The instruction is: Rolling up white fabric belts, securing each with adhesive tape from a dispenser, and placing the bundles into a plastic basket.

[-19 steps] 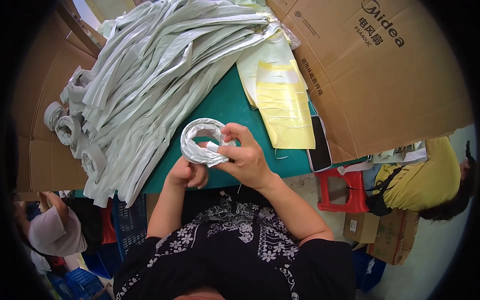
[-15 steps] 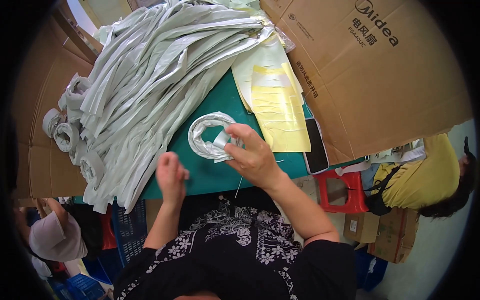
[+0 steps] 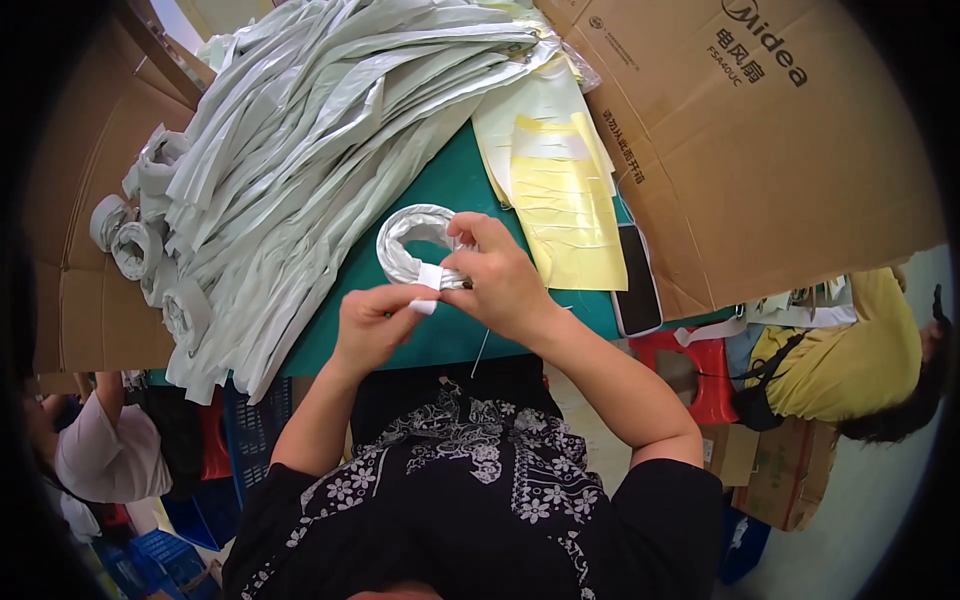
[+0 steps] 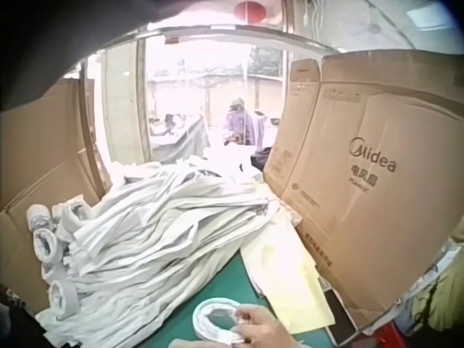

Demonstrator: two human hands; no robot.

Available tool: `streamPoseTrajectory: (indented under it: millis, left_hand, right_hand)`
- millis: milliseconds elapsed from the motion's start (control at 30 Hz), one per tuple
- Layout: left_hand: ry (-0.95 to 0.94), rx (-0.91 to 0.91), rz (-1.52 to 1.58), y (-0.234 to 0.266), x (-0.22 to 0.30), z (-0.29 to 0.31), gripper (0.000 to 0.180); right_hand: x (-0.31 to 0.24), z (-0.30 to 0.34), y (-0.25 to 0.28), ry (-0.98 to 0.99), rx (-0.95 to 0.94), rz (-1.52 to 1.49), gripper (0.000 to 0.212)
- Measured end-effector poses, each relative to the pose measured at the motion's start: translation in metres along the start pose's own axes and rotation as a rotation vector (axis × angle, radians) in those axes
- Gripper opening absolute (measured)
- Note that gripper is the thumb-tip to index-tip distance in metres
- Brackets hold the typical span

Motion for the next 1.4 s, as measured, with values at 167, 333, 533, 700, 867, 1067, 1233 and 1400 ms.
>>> streamPoseTrajectory:
  millis: [167,333,533,700,867,1067,1233,1400]
  left_hand:
    - [-0.651,0.052,-0.469,0.001,0.008,-0.001,0.030]
    - [-0.676,-0.113,-0.550,0.003,0.003,-0.003,0.038]
    - [-0.692,-0.248,-0.722,0.008,0.004,0.001,0.036]
    - [-0.871,-0.393,-0.923,0.010,0.018,0.007,0.039]
    - [-0.848,-0.492,-0.928,0.013,0.030,0.003,0.036]
    - [-0.792,-0.318,-0.933,0.012,0.025,0.000,0.038]
    - [-1.115,-0.137,-1.153,0.006,0.037,0.009,0.028]
    - [-1.030,-0.127,-1.355,0.002,0.023,0.012,0.029]
  right_hand:
    - [0.009,0.006,-0.008,-0.278,-0.217,-0.036,0.023]
    - [0.021,0.012,-0.012,-0.318,-0.533,-0.386,0.028]
    - [0.027,0.029,-0.024,-0.437,-0.616,-0.869,0.029]
    - [0.029,0.049,-0.041,-0.642,-0.601,-1.147,0.026]
    - [0.029,0.056,-0.050,-0.785,-0.457,-1.419,0.025]
    - [0.036,0.053,-0.053,-0.808,-0.378,-1.402,0.022]
    - [0.022,0.054,-0.063,-1.198,-0.219,-1.521,0.018]
    - [0.006,0.064,-0.079,-1.351,-0.119,-1.587,0.034]
Point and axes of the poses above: each hand's wrist, its own z-axis away from the middle knuckle, its own y-axis out of the back of the hand, x = y × z, the point moved 4 cm from there along -z, towards the middle knuckle, and after that the axes turned 13 degrees about y, right-handed, at the moved point
